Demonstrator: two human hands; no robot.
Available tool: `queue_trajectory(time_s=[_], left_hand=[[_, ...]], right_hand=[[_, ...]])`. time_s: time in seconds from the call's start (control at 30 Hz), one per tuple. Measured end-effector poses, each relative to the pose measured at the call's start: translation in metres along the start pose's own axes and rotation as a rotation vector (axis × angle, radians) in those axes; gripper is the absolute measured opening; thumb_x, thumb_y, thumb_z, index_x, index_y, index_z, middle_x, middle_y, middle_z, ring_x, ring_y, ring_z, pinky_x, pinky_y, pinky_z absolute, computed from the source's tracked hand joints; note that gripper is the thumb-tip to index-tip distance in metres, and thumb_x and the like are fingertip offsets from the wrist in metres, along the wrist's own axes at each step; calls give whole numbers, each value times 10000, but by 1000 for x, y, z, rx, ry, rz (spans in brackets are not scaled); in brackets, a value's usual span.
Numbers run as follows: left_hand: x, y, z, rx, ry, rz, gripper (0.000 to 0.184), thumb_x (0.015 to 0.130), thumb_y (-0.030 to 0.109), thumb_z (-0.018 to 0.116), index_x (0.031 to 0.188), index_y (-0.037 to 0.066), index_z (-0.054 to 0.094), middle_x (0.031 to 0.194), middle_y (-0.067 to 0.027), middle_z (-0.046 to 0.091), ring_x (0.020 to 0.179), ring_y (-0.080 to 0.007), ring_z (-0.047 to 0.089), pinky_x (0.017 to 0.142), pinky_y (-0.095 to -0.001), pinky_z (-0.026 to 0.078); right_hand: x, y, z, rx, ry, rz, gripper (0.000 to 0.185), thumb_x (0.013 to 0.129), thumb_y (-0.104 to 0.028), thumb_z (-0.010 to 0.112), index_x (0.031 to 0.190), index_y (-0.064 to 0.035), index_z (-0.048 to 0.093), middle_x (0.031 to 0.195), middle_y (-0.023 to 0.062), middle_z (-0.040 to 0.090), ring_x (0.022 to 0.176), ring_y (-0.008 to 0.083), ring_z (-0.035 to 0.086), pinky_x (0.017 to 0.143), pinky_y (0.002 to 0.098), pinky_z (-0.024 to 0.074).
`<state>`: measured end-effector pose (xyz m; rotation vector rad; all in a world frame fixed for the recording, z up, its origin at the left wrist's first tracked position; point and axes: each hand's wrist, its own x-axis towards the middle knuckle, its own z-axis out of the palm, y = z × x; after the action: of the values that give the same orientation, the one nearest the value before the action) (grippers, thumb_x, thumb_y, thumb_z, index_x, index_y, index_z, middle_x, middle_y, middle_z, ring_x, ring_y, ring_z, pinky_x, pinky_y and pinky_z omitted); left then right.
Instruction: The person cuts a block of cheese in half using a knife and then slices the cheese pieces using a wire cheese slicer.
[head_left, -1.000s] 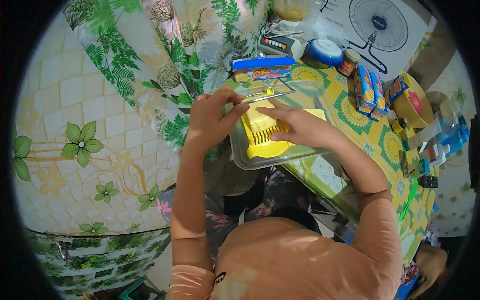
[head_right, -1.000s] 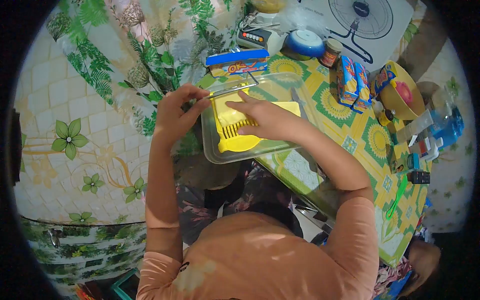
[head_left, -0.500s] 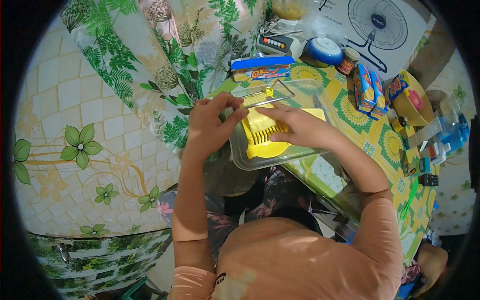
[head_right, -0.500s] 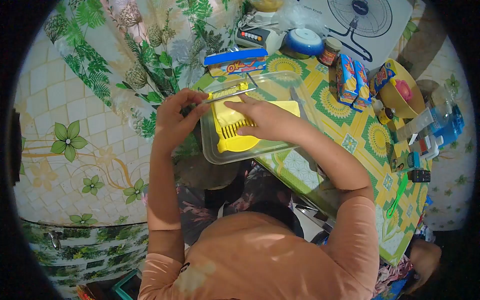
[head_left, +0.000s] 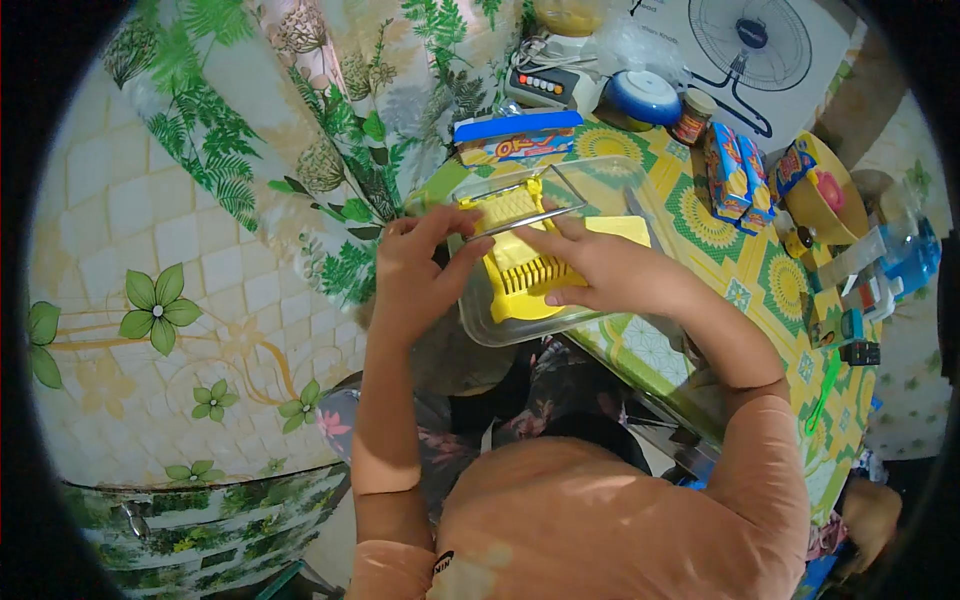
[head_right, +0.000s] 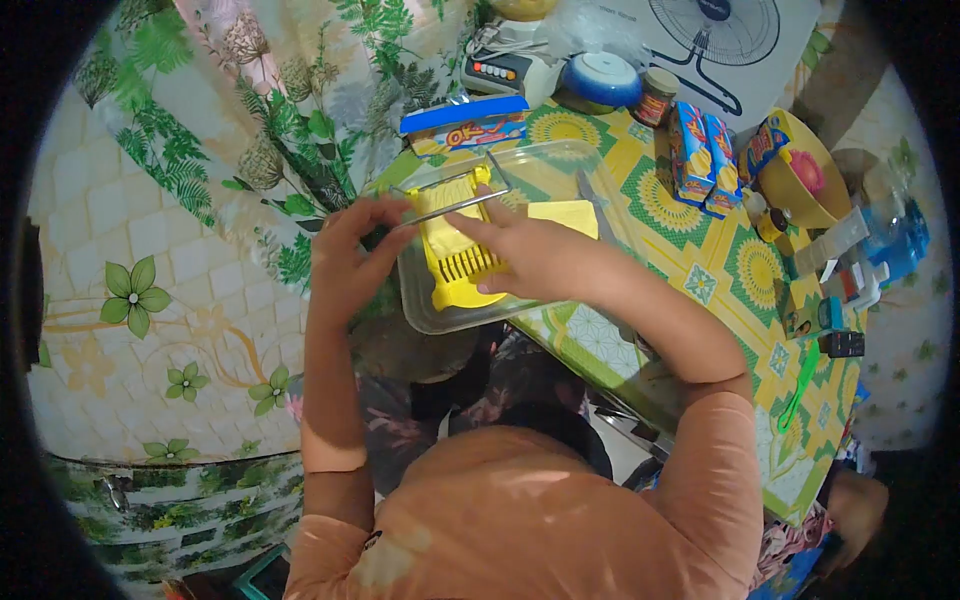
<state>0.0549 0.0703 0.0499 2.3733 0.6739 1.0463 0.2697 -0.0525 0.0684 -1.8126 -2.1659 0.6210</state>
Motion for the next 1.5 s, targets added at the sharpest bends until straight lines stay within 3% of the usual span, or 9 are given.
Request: queue_trajectory(time_s=[0.03, 0.27, 0.37, 0.47, 0.77, 1.5], left_hand=[[0, 0, 1, -7, 4, 4, 252, 797, 133, 785, 1019, 43, 710, 1001, -86, 735, 861, -207, 686, 838, -324, 540], [-13, 1, 11, -112, 61, -93, 242, 810, 103, 778, 997, 25, 645, 1151, -114, 720, 995, -181, 663, 914, -327, 505], [-18, -9, 24, -189, 193, -38, 268, 792, 155, 792, 1019, 79, 673, 1113, -71, 724, 938, -188, 672, 917, -351, 414], [-23, -7, 25, -175, 199, -62, 271, 793, 130, 791, 1020, 63, 659, 1227, -98, 692, 998, -209, 652, 938, -340, 408], [-31, -13, 37, -243, 256, -25, 280, 792, 127, 799, 1020, 50, 656, 1259, -125, 676, 1048, -236, 623, 933, -349, 435], [-46, -16, 44, -235, 236, 4, 249, 808, 130, 782, 1003, 76, 636, 1279, -138, 664, 1105, -246, 645, 973, -366, 390]], right_hand=[[-4, -5, -2, -25, -45, 44, 791, 868, -296, 722, 1530, -135, 319, 1510, 277, 359, 1177, 436, 583, 974, 457, 490], [-16, -10, 23, -386, 174, -35, 744, 886, -360, 683, 1496, -93, 352, 1457, 336, 393, 1152, 440, 601, 938, 480, 525], [-19, -23, 14, -340, 54, 31, 741, 900, -370, 661, 1494, -63, 342, 1394, 333, 469, 1171, 425, 597, 924, 468, 531], [-17, -18, 20, -314, 18, 13, 738, 907, -374, 647, 1495, -56, 335, 1317, 309, 547, 1155, 413, 608, 895, 458, 544], [-15, -16, 23, -330, 29, 14, 730, 901, -369, 653, 1485, -47, 354, 1167, 220, 625, 1107, 389, 629, 852, 449, 554], [-16, -15, 26, -360, 46, -1, 729, 888, -356, 674, 1464, -19, 382, 1194, 246, 623, 1120, 413, 622, 860, 458, 557]])
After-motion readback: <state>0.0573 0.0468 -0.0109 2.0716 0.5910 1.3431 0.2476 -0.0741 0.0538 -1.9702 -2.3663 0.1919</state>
